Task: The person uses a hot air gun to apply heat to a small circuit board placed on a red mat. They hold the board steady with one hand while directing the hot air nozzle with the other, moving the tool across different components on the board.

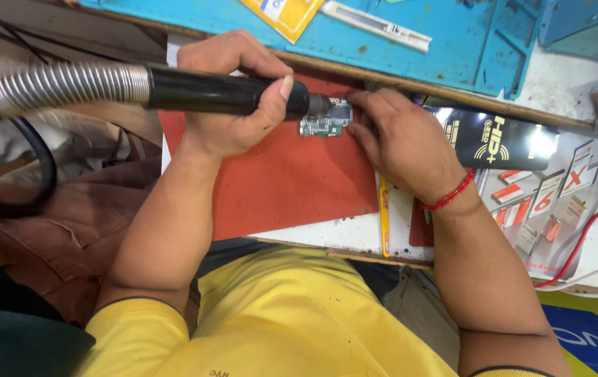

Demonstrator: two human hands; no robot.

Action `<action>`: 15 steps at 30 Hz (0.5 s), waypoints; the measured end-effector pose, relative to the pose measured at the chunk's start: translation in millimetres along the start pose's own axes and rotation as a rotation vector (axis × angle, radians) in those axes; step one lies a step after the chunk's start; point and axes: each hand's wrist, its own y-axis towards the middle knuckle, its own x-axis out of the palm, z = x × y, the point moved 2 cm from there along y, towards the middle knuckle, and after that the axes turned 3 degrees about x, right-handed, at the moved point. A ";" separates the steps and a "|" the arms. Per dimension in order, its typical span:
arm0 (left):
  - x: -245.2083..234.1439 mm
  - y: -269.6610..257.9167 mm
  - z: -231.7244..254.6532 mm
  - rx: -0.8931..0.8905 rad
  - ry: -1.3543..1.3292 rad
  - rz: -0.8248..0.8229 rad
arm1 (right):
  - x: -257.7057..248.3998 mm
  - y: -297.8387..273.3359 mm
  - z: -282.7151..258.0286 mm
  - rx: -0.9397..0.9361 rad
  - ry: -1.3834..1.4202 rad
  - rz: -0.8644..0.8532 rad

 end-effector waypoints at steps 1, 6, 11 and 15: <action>0.9 -2.1 1.6 -0.009 -0.071 -0.017 | 0.9 -2.0 -1.1 -0.005 -0.001 0.002; 3.6 2.1 2.2 0.021 -0.072 0.009 | 0.1 -0.6 -0.2 -0.001 0.002 0.015; 2.8 -0.9 3.9 -0.050 -0.155 0.000 | 0.9 -0.7 -1.0 0.025 0.010 -0.001; 0.7 7.0 6.1 0.029 -0.129 -0.061 | -0.6 2.0 -2.4 0.037 -0.004 -0.014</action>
